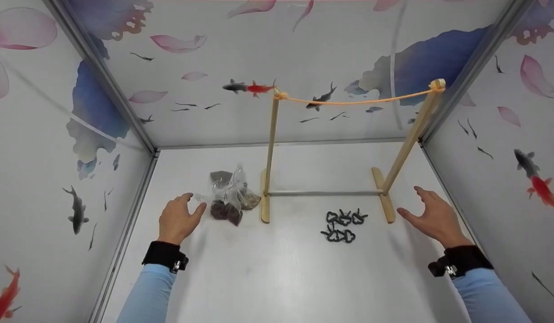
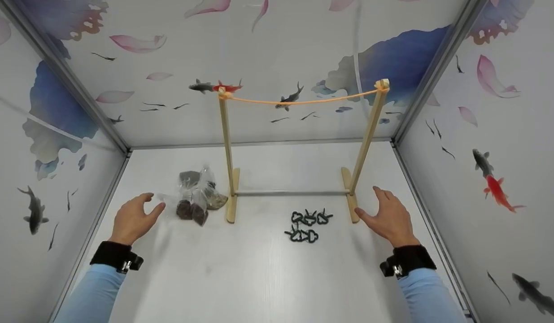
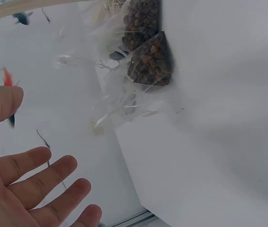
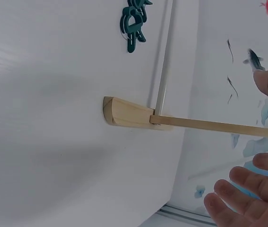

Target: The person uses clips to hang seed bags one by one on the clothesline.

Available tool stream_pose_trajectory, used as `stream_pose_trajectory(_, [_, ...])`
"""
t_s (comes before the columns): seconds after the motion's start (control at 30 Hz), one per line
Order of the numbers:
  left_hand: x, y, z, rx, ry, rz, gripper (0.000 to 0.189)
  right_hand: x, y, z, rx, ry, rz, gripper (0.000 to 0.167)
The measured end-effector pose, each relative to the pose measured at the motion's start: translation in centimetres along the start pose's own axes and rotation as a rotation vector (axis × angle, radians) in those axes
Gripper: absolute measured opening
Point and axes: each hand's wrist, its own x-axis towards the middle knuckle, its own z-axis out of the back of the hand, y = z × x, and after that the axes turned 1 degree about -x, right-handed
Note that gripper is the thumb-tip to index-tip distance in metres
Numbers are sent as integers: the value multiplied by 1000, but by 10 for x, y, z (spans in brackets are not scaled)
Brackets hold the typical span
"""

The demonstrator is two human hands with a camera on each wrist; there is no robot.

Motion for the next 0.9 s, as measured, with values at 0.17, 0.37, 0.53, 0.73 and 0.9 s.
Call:
stream_pose_trajectory(0.17, [0, 6, -11, -24, -2, 19, 62, -2, 2, -9, 8, -11, 22, 77])
stream_pose_trajectory(0.37, [2, 8, -23, -33, 8, 34, 64, -3, 6, -17, 31, -23, 56, 71])
stream_pose_trajectory(0.53, [7, 9, -33, -44, 44, 70, 73, -2, 10, -23, 39, -20, 57, 70])
stream_pose_trajectory(0.73, [12, 7, -46, -91, 55, 113, 90, -2, 14, -29, 57, 29, 17, 71])
stream_pose_trajectory(0.9, [15, 4, -52, -115, 59, 85, 84, -3, 16, -35, 70, 56, -6, 74])
